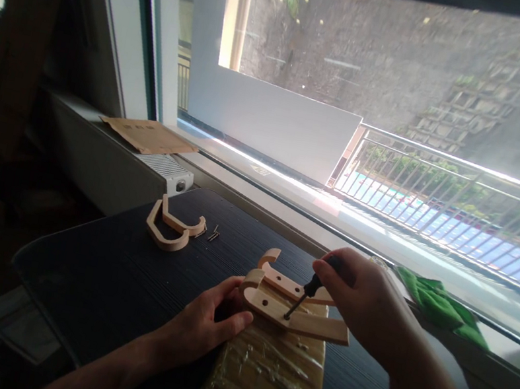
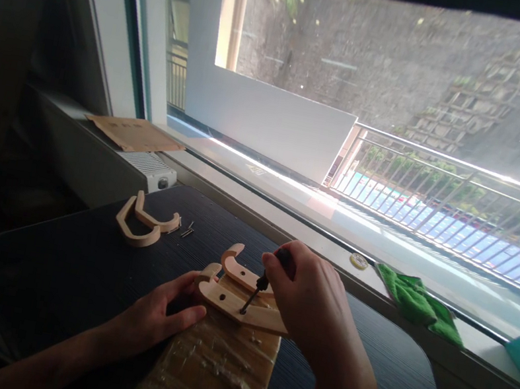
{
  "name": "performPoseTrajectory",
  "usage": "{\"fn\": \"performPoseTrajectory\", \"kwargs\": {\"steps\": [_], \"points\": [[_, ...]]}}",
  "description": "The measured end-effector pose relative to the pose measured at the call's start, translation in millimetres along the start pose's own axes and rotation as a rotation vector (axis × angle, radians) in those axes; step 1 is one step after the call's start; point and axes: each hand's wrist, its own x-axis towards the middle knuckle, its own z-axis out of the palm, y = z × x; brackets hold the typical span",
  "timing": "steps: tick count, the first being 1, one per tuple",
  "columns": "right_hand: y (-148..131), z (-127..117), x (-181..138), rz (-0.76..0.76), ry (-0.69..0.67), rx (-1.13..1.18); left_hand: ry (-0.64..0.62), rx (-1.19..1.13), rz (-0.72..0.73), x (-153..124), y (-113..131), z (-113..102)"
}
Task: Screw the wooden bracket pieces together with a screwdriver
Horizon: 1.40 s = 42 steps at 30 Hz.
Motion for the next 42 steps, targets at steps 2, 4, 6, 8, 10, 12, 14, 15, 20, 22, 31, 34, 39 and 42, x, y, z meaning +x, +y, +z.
{"fn": "performPoseTrajectory", "kwargs": {"steps": [2,4,6,8,10,12,14,15,20,22,31,34,39,42], "points": [[-1.3,0.3,-1.3,-0.014,-0.014,0.022,0.001,0.002,0.006,0.0,-0.9,-0.3],[-3.6,-0.5,-3.8,-0.04,-0.054,0.074,-0.004,-0.002,0.009,0.0,-2.5,-0.6],[-6.4,-2.4,-6.3,-0.058,-0.11,0.129,-0.01,-0.021,0.018,-0.1,-4.5,-0.6],[-8.8,-4.7,-8.1,-0.056,-0.152,0.16,-0.018,-0.037,0.027,0.0,-6.4,-0.4],[-10.3,-6.5,-8.7,-0.05,-0.158,0.171,-0.017,-0.042,0.03,0.1,-7.4,-0.1],[-10.3,-7.2,-8.5,-0.042,-0.148,0.162,-0.018,-0.047,0.025,0.1,-7.5,0.2],[-8.5,-7.3,-7.5,-0.038,-0.137,0.14,-0.016,-0.054,0.021,0.2,-7.1,0.4],[-7.0,-7.3,-6.7,-0.036,-0.131,0.122,-0.02,-0.054,0.016,0.2,-6.8,0.4],[2.2,-5.1,-1.7,-0.013,-0.095,0.043,-0.02,-0.019,-0.012,0.9,-5.1,0.1],[3.5,-2.7,-0.6,-0.023,-0.091,0.05,-0.016,-0.008,-0.009,1.3,-4.5,0.0],[-3.6,-2.7,-7.5,-0.045,-0.125,0.127,-0.019,0.005,0.001,-0.1,-3.3,-0.7],[-1.0,-5.8,-6.2,-0.015,-0.085,0.085,-0.016,0.005,0.0,0.3,-3.2,-0.6],[3.0,-5.2,-2.9,0.015,-0.046,0.023,0.003,0.011,0.009,0.8,-2.7,0.2],[-0.7,-4.2,-4.3,-0.016,-0.089,0.081,-0.002,0.012,0.01,0.2,-2.1,0.5]]}}
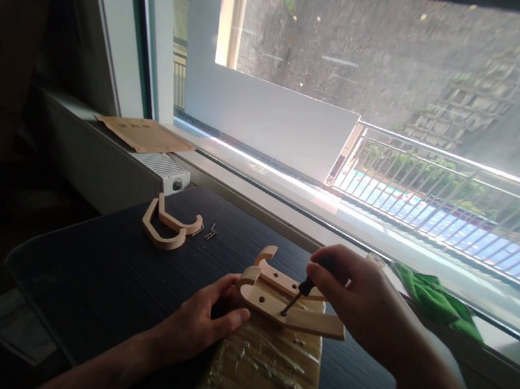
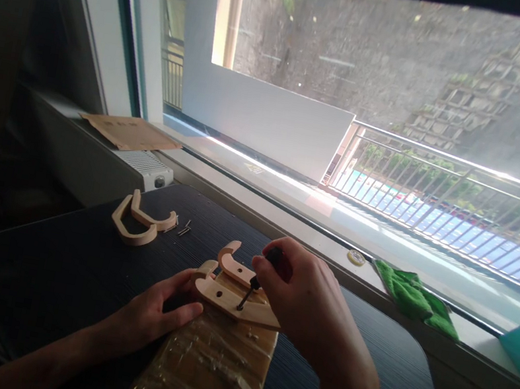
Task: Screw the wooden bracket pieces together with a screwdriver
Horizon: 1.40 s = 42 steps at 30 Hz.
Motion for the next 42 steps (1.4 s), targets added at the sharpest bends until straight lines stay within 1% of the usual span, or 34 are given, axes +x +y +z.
{"fn": "performPoseTrajectory", "kwargs": {"steps": [3,5,10,13,16,18,22,24,31,34,39,42], "points": [[-5.3,0.1,-2.0,-0.03,-0.054,0.081,-0.016,-0.017,0.002,-0.5,-0.3,0.1],[-6.7,-0.9,-1.9,-0.036,-0.06,0.082,-0.022,-0.021,-0.001,-0.3,-1.0,0.1],[-0.6,-3.4,2.8,0.009,0.023,-0.022,0.001,0.011,0.002,0.8,-2.4,-0.2],[3.0,-2.0,4.8,0.039,0.05,-0.078,0.0,0.02,0.006,0.8,-2.7,-0.2],[2.0,0.2,3.7,0.023,0.086,-0.075,0.001,0.023,0.007,0.6,-2.7,-0.2],[-0.8,0.6,1.1,-0.005,0.092,-0.063,-0.002,0.016,0.006,0.6,-2.3,-0.3],[-5.6,-1.3,-4.3,-0.04,0.044,-0.062,-0.001,0.003,-0.001,0.3,-0.7,-0.8],[-5.7,-2.2,-4.5,-0.049,0.048,-0.064,0.001,0.002,-0.005,0.0,-0.1,-0.8],[1.5,-1.3,2.1,0.03,0.098,-0.117,0.006,0.035,-0.002,0.1,-0.8,-0.3],[-0.4,-2.7,-0.8,0.013,0.089,-0.104,0.007,0.041,-0.005,0.5,-0.8,-0.2],[-6.3,-5.2,-7.2,-0.046,0.009,0.037,-0.008,-0.006,-0.003,0.3,0.7,0.0],[-4.1,-4.8,-5.1,-0.046,-0.002,0.057,-0.005,0.006,-0.002,-0.1,0.7,0.1]]}}
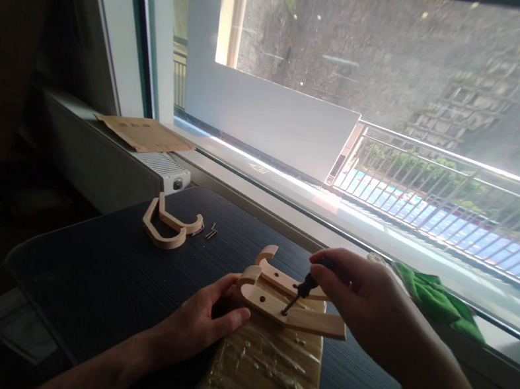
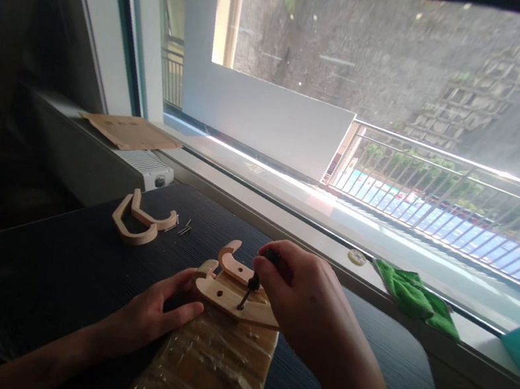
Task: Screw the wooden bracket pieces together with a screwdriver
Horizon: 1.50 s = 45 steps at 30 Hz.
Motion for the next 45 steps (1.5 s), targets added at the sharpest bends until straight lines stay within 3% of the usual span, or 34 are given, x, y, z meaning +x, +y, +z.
{"fn": "performPoseTrajectory", "kwargs": {"steps": [10,16,24,27,33,41,45], "points": [[-0.6,1.7,3.8,0.03,0.107,-0.151,0.004,0.017,-0.003,0.5,0.2,-0.7],[-1.3,3.1,1.8,-0.013,0.048,-0.116,-0.001,-0.004,-0.005,0.4,1.6,-1.0],[9.0,1.0,6.1,0.081,0.081,-0.184,0.002,0.024,-0.002,0.1,-2.0,0.0],[3.3,1.5,3.6,0.047,0.112,-0.173,0.007,0.019,-0.001,0.7,-1.6,0.1],[-7.1,2.4,-0.6,-0.055,0.031,-0.055,-0.013,-0.02,0.009,0.1,1.1,-0.7],[6.0,2.1,4.9,0.081,0.048,-0.134,-0.005,0.001,0.006,0.2,-1.3,-0.7],[1.9,1.7,2.8,0.068,0.087,-0.169,-0.01,0.006,0.01,0.7,-1.1,-0.6]]}}
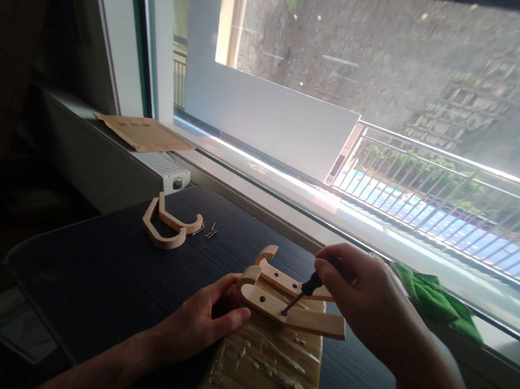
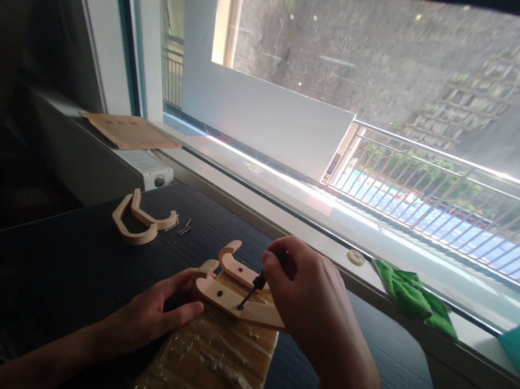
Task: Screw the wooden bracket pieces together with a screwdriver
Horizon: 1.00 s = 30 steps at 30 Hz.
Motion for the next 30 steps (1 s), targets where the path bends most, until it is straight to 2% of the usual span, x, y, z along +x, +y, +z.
{"fn": "performPoseTrajectory", "kwargs": {"steps": [8,14,17,20,25,30], "points": [[-4.2,2.1,-1.2,-0.068,-0.148,0.161,-0.008,-0.037,0.007,0.1,-2.7,-0.3],[2.9,4.1,1.5,-0.003,-0.075,0.03,-0.008,-0.017,-0.004,-0.4,-3.1,-1.0],[3.8,5.5,3.9,0.0,-0.063,0.037,-0.005,-0.013,0.003,0.3,-1.8,-0.9],[2.6,5.3,3.9,-0.023,-0.082,0.107,-0.008,-0.025,0.006,1.3,-1.9,-0.5],[-0.5,1.4,-2.0,-0.043,-0.2,0.201,-0.024,-0.062,0.01,0.1,-2.7,0.0],[-0.7,-1.2,-1.4,-0.042,-0.148,0.136,-0.008,-0.038,0.004,-0.9,-1.8,-0.6]]}}
